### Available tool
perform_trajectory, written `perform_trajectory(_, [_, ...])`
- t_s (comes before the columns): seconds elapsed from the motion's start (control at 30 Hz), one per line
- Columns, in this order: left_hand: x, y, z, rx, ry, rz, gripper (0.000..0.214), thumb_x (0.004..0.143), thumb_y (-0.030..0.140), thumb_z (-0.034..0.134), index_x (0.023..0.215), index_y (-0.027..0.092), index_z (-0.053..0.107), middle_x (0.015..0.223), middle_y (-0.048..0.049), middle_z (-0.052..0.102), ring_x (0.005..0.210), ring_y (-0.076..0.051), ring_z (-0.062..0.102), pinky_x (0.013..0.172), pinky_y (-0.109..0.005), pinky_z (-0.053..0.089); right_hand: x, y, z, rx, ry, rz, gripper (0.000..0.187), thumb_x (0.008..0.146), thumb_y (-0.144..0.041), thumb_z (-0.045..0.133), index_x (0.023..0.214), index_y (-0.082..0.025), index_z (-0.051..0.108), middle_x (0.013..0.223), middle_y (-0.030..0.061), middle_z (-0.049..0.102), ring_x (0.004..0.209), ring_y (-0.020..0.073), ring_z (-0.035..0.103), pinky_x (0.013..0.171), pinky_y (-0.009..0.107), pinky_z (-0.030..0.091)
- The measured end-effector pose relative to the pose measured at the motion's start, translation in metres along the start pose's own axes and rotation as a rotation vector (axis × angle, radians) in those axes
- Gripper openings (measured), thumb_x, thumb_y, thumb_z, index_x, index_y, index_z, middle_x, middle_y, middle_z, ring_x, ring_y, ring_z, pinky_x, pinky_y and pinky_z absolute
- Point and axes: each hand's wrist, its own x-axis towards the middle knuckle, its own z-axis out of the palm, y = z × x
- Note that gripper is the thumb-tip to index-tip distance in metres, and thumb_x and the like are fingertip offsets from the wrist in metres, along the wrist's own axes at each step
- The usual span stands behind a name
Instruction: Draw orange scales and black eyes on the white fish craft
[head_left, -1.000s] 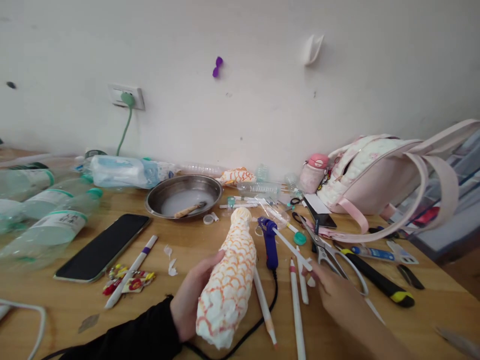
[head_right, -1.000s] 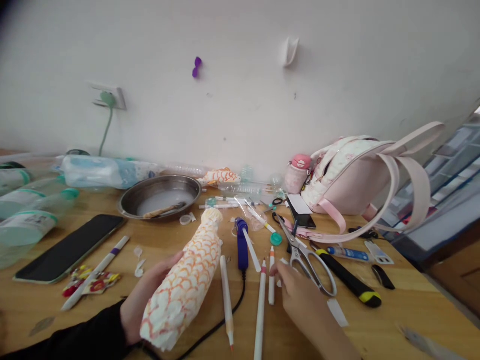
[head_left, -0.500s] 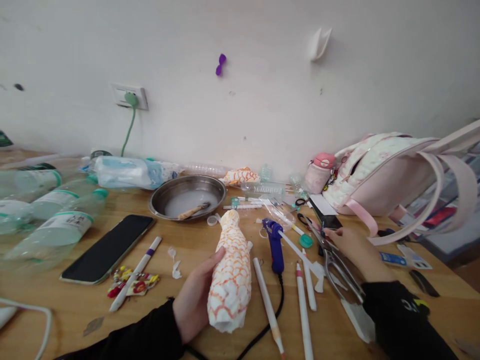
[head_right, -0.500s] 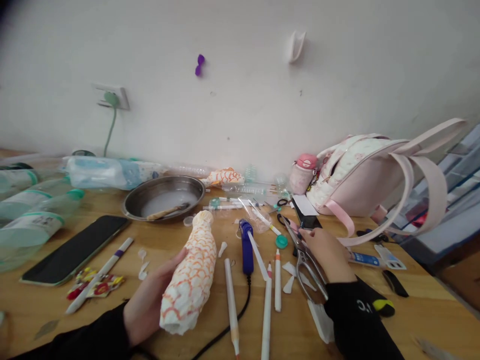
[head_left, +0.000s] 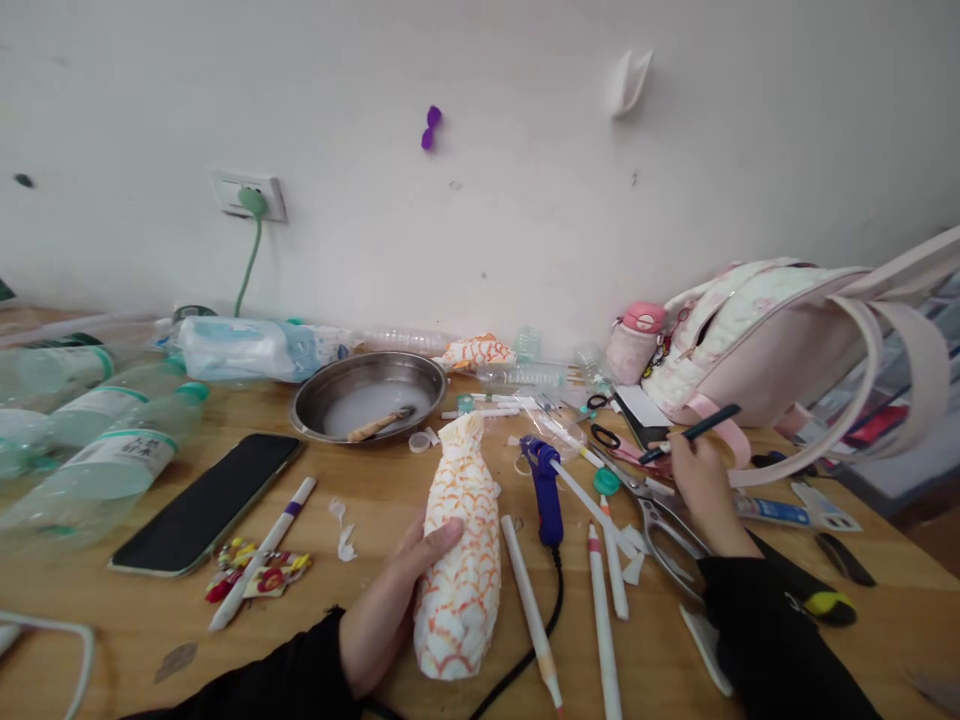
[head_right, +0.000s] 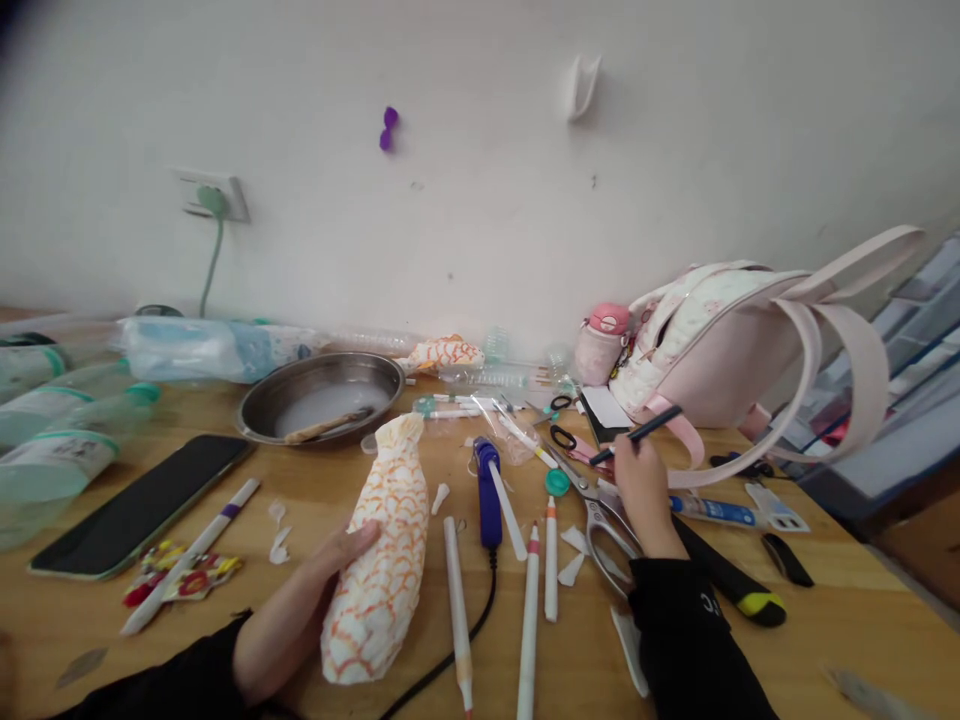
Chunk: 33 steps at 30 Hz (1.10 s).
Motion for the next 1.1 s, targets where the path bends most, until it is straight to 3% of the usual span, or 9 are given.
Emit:
perform_trajectory(0.1, [0.001, -0.001, -0.001, -0.001, 0.008, -0.029, 0.068, 0.082, 0.040, 0.058, 0.139, 0.019, 0.028, 0.126, -0.0099, 0.063, 0.104, -0.024, 0.064, 0.078, -0.031, 0.052, -0.001, -0.003, 0.000, 0.392, -0.011, -0.024, 0.024, 0.094, -0.029, 0.055, 0.113, -0.015, 0.057, 0.108, 0.0060, 0.063, 0.086, 0.0184, 0.065, 0.072, 0.036, 0.056])
perform_trajectory(0.2, [0.001, -0.001, -0.001, 0.007, 0.013, -0.040, 0.066, 0.082, 0.041, 0.058, 0.138, 0.018, 0.031, 0.125, -0.0091, 0.064, 0.087, -0.022, 0.069, 0.075, -0.032, 0.052, -0.003, -0.002, 0.001, 0.706, -0.125, -0.020, 0.016, 0.094, -0.027, 0.055, 0.102, -0.013, 0.060, 0.091, 0.0019, 0.064, 0.069, 0.0125, 0.064, 0.059, 0.027, 0.055])
perform_trajectory(0.3, [0.000, 0.000, 0.000, 0.000, 0.011, -0.060, 0.069, 0.082, 0.041, 0.058, 0.139, 0.018, 0.029, 0.124, -0.0089, 0.064, 0.073, -0.020, 0.070, 0.070, -0.032, 0.052, -0.005, 0.001, 0.001, 0.926, -0.259, 0.003, 0.014, 0.094, -0.023, 0.055, 0.087, -0.012, 0.060, 0.070, -0.0047, 0.059, 0.047, 0.0051, 0.053, 0.041, 0.017, 0.045])
perform_trajectory(0.43, [0.000, 0.001, 0.001, -0.003, 0.020, -0.082, 0.069, 0.082, 0.041, 0.058, 0.140, 0.018, 0.029, 0.119, -0.0092, 0.067, 0.070, -0.021, 0.071, 0.068, -0.032, 0.052, -0.002, 0.009, 0.001, 1.120, -0.382, 0.046, 0.016, 0.094, -0.021, 0.055, 0.082, -0.012, 0.058, 0.061, -0.0082, 0.053, 0.037, 0.0016, 0.042, 0.032, 0.012, 0.035])
perform_trajectory(0.6, [-0.001, 0.001, 0.000, -0.026, 0.005, -0.073, 0.066, 0.083, 0.040, 0.057, 0.140, 0.021, 0.029, 0.120, -0.0068, 0.067, 0.072, -0.020, 0.071, 0.074, -0.031, 0.053, 0.006, 0.018, 0.002, 1.229, -0.475, 0.130, 0.014, 0.095, -0.022, 0.055, 0.086, -0.012, 0.059, 0.062, -0.0079, 0.054, 0.036, 0.0014, 0.043, 0.031, 0.012, 0.035])
perform_trajectory(0.7, [-0.001, 0.002, 0.001, -0.021, 0.012, -0.087, 0.068, 0.082, 0.041, 0.058, 0.140, 0.018, 0.030, 0.110, -0.0075, 0.072, 0.070, -0.021, 0.071, 0.073, -0.032, 0.053, 0.007, 0.021, 0.003, 1.255, -0.485, 0.167, 0.015, 0.095, -0.022, 0.054, 0.086, -0.012, 0.059, 0.061, -0.0081, 0.054, 0.036, 0.0011, 0.042, 0.030, 0.011, 0.034])
perform_trajectory(0.9, [-0.002, 0.005, 0.005, -0.039, 0.046, -0.108, 0.063, 0.082, 0.039, 0.058, 0.136, 0.012, 0.037, 0.094, -0.0073, 0.076, 0.064, -0.020, 0.070, 0.070, -0.031, 0.054, -0.006, 0.008, 0.004, 1.266, -0.504, 0.219, 0.025, 0.097, -0.031, 0.050, 0.082, -0.012, 0.058, 0.054, -0.0102, 0.048, 0.030, 0.0003, 0.034, 0.027, 0.012, 0.027])
perform_trajectory(1.1, [0.000, 0.006, 0.005, -0.067, 0.053, -0.145, 0.059, 0.082, 0.040, 0.058, 0.131, 0.010, 0.042, 0.096, -0.0091, 0.076, 0.066, -0.021, 0.071, 0.072, -0.031, 0.055, -0.026, -0.008, 0.007, 1.280, -0.563, 0.251, 0.020, 0.095, -0.021, 0.053, 0.078, -0.012, 0.057, 0.069, -0.0041, 0.059, 0.049, 0.0052, 0.056, 0.041, 0.015, 0.047])
